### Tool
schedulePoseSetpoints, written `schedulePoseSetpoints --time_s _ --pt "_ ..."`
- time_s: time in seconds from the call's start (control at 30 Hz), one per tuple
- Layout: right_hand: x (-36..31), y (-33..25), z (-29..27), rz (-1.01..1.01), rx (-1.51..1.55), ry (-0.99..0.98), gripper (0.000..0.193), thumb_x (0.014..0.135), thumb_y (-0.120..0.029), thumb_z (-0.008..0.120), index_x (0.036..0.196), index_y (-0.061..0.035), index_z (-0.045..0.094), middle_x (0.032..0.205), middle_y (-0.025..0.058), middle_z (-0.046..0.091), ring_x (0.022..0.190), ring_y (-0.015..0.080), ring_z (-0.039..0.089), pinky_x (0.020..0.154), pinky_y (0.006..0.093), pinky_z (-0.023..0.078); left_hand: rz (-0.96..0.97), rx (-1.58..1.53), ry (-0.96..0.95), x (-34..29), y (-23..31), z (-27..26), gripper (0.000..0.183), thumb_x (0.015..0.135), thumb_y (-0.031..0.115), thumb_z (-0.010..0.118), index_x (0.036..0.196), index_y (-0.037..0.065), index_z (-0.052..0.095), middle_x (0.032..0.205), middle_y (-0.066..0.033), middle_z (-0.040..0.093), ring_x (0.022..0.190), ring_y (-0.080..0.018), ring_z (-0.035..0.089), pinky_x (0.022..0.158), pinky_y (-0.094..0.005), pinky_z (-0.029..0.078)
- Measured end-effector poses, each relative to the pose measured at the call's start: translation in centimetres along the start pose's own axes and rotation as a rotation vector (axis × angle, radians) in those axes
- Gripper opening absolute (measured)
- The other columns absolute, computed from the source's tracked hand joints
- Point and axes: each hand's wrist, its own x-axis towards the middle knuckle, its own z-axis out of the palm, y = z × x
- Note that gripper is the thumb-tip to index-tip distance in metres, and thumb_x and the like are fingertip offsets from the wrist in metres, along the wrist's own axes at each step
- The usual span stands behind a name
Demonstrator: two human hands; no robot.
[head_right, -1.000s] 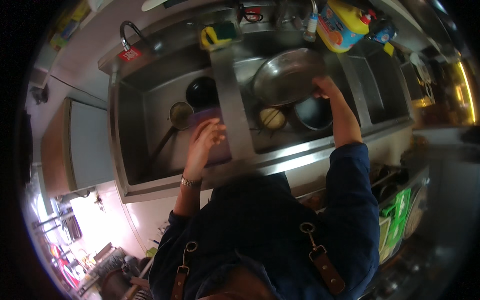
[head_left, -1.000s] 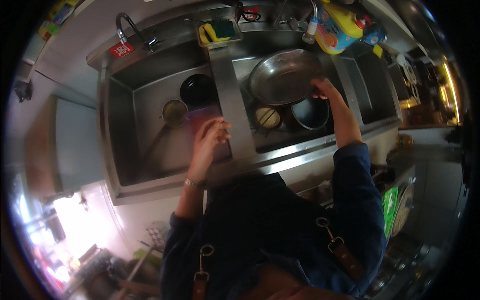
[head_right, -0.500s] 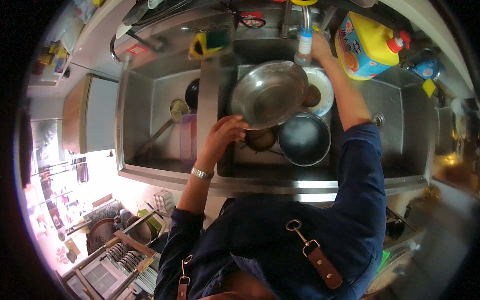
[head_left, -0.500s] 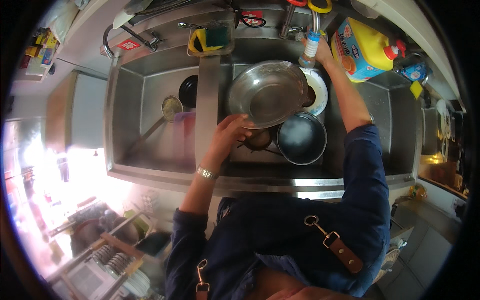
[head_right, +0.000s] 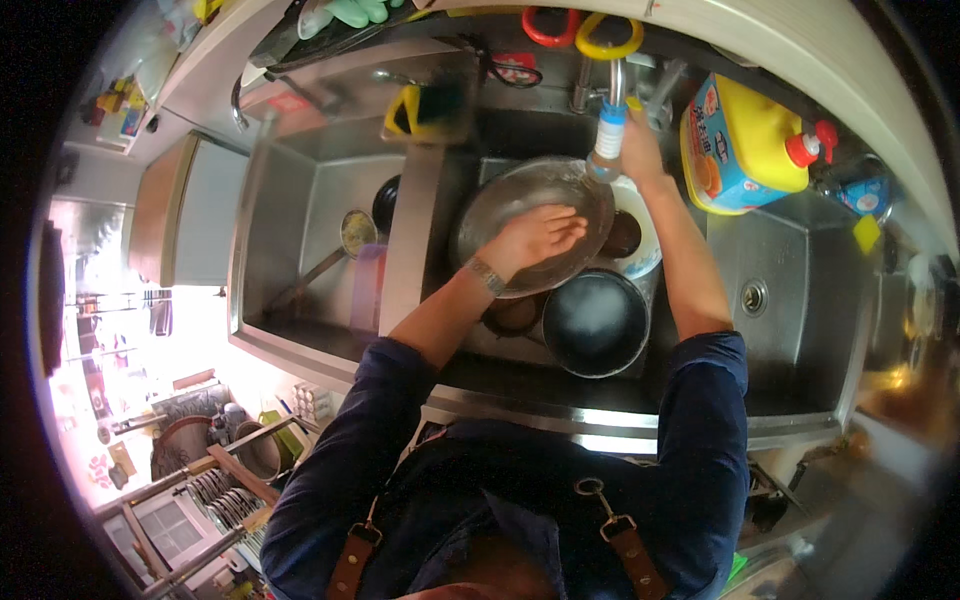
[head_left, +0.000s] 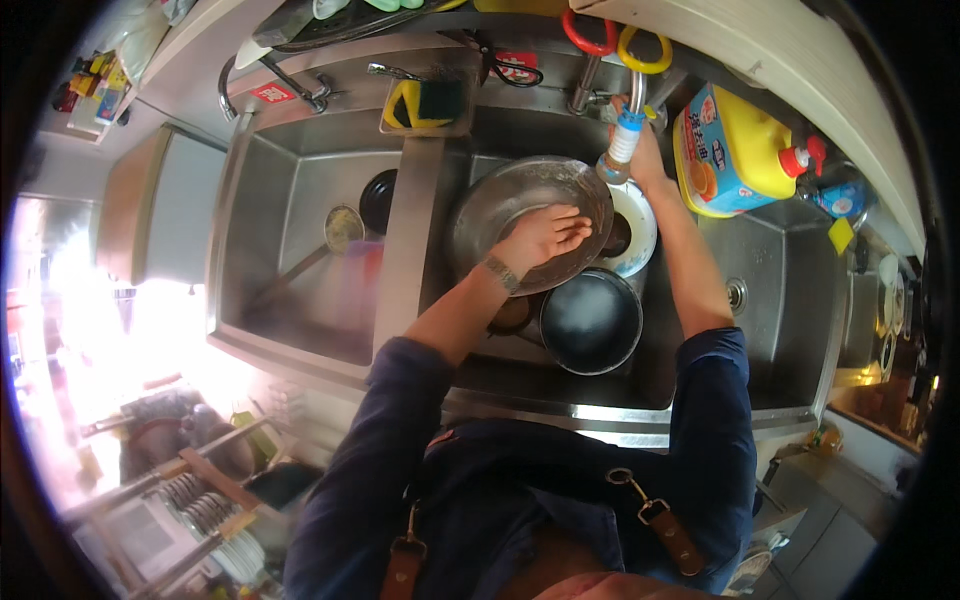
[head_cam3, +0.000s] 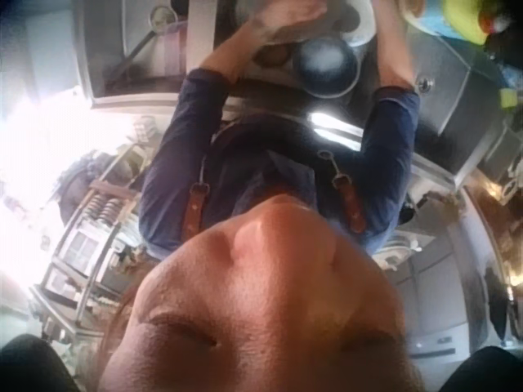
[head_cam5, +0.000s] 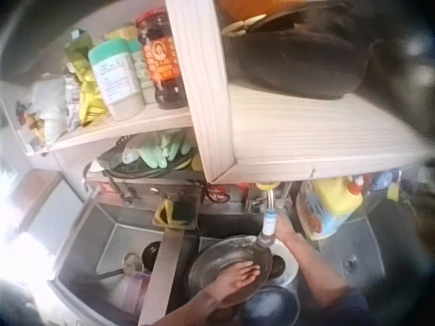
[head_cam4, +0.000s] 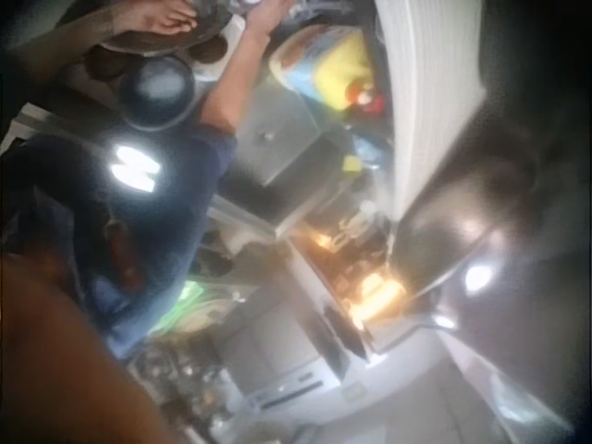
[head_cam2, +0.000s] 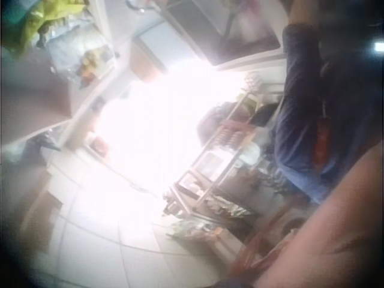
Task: The person places pieces of raw meat into a pan of hot oil to fry. They then wash a metal bowl at the sink and return to the stove to stir and flip the frying meat with a slotted spoon. Finally, they arrange pre-chopped vegetables into containers on the prep counter.
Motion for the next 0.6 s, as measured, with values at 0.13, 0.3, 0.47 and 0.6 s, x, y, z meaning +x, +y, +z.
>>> schedulePoseSetpoints --time_s 0.13,0.3,0.47,0.6 --pt "3.1 4.4 3.0 0.287 0.142 -0.129 0.043 0.085 -0.028 0.048 0.123 -0.0081 0.049 0.118 0.0212 0.053 0.108 0.0359 0.051 0.089 0.0376 0.042 -0.014 -0.066 0.011 3.1 -0.2 1.3 0.028 0.092 0.017 0.048 0.112 -0.003 0.047 0.110 -0.0198 0.055 0.096 -0.0291 0.057 0.083 -0.0366 0.049" --pt "-0.2 5.5 5.0 0.339 0.277 -0.230 0.043 0.088 -0.036 0.047 0.115 -0.0045 0.055 0.110 0.0170 0.058 0.100 0.0281 0.057 0.084 0.0370 0.043 0.004 -0.175 0.064 4.7 -0.7 1.5 0.025 0.091 0.018 0.049 0.105 -0.003 0.049 0.108 -0.0207 0.055 0.095 -0.0308 0.058 0.084 -0.0392 0.051" --pt "-5.8 -2.0 2.6 0.509 0.593 -0.228 0.032 0.091 -0.008 0.049 0.122 0.0006 0.049 0.121 0.0098 0.053 0.100 0.0136 0.054 0.085 0.0260 0.045 0.159 -0.189 0.176 6.1 -1.9 1.0 0.016 0.091 0.016 0.047 0.101 0.004 0.052 0.105 -0.0136 0.057 0.099 -0.0287 0.056 0.089 -0.0436 0.048" --pt "-7.7 -6.6 1.7 1.008 1.855 -0.070 0.025 0.091 -0.014 0.048 0.112 -0.0019 0.054 0.092 0.0089 0.060 0.077 0.0171 0.059 0.067 0.0266 0.050 0.116 -0.373 -0.090 8.7 -3.7 0.0 0.017 0.093 0.027 0.044 0.093 0.013 0.055 0.095 -0.0037 0.060 0.093 -0.0189 0.058 0.084 -0.0372 0.048"
